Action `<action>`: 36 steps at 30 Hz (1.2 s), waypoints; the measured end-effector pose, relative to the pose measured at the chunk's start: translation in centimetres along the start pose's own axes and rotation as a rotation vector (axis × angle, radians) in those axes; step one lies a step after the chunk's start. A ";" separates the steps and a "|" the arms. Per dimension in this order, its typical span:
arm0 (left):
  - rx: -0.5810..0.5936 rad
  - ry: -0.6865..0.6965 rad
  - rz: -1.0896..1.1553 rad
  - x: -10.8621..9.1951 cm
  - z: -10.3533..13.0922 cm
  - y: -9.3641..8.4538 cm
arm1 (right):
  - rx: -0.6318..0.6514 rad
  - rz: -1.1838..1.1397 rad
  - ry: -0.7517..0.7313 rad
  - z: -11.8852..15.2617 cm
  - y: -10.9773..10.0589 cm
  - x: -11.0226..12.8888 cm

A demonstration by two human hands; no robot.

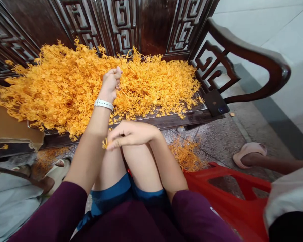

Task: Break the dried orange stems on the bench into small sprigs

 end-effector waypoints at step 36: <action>-0.021 -0.050 0.088 -1.6 2.0 0.4 | -1.137 -0.568 0.127 10.2 -12.0 -8.2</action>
Point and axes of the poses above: each hand's wrist, its own z-axis away from the middle knuckle, its own y-axis out of the palm, x = y × z, the point moved 10 cm from there along -z, towards the middle knuckle, and after that the axes turned 11 degrees about z, right-handed, at the moved point
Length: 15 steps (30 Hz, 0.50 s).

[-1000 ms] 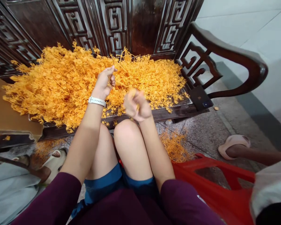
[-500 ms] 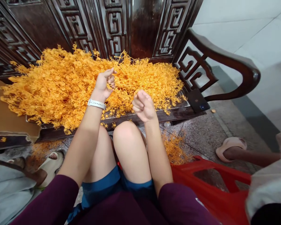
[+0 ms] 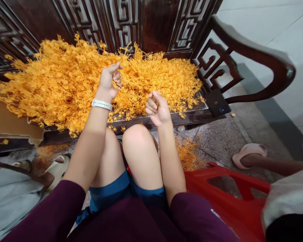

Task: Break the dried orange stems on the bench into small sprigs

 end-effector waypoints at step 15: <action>0.036 0.055 0.017 0.2 -0.6 -0.1 | 0.309 0.255 -0.009 1.2 2.2 -0.1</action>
Point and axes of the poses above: each hand's wrist, its own z-axis away from the middle knuckle, its own y-axis out of the palm, x = y × z, the point moved 10 cm from there along -z, towards the middle knuckle, and after that the axes turned 11 degrees about z, right-handed, at the moved point
